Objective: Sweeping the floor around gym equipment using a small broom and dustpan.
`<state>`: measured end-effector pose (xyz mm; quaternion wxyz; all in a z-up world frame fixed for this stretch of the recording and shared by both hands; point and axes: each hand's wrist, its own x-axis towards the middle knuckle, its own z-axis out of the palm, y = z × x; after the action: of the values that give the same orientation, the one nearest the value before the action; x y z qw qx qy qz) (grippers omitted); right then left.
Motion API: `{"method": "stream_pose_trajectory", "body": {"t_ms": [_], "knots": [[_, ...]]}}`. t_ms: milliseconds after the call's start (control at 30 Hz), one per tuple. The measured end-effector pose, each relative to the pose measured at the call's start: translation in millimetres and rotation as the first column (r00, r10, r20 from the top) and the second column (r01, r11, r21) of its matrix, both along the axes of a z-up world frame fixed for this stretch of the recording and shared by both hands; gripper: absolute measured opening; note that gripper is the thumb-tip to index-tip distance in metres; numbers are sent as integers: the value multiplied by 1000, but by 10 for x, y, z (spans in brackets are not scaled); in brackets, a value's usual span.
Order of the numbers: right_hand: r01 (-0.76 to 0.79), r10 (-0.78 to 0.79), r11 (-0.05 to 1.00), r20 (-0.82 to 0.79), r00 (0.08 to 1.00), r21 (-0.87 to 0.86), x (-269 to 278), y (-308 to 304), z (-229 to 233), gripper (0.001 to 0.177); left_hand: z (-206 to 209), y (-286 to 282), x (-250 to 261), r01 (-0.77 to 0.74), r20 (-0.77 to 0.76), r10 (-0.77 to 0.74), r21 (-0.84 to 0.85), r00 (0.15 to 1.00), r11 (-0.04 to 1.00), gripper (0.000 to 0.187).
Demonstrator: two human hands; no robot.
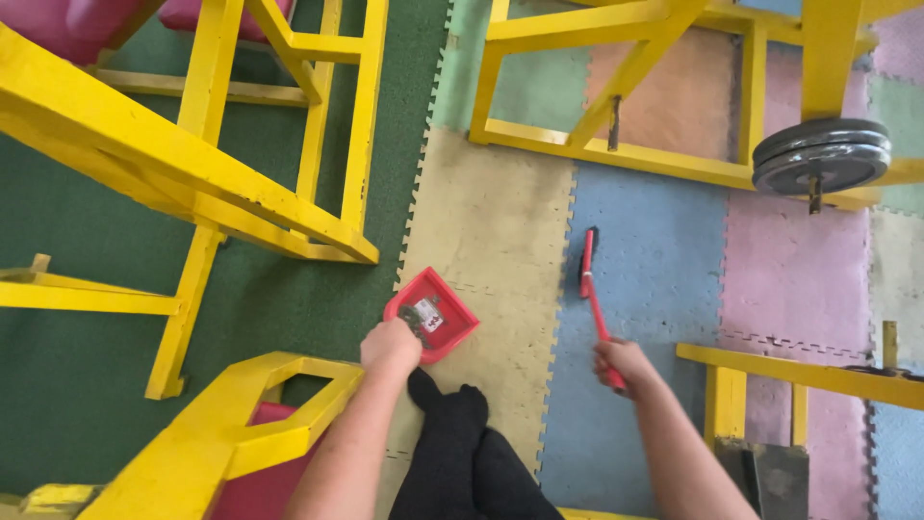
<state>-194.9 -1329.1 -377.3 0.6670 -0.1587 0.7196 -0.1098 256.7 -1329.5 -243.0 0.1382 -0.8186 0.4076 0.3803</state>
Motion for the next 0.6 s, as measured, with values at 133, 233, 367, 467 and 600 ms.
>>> {"method": "stream_pose_trajectory", "body": {"t_ms": [133, 233, 367, 467, 600], "knots": [[-371, 394, 919, -250, 884, 134, 1329, 161, 147, 20, -23, -96, 98, -4, -8, 4, 16, 1000, 1000, 30], [-584, 559, 802, -185, 808, -129, 1995, 794, -431, 32, -49, -111, 214, -9, -25, 10, 22, 1000, 1000, 29], [-498, 497, 865, -32, 867, -56, 2545, 690, 596, 39, -14, -68, 376, -27, -43, 26, -5, 999, 1000, 31], [-466, 454, 885, 188, 871, 22, 2408, 472, 853, 28, 27, -29, 471, -62, -48, 61, -17, 997, 998, 29], [-98, 37, 987, 408, 912, 130, 1658, 15, 957, 19, 63, -94, 544, -90, -69, 84, -76, 994, 993, 30]]}}
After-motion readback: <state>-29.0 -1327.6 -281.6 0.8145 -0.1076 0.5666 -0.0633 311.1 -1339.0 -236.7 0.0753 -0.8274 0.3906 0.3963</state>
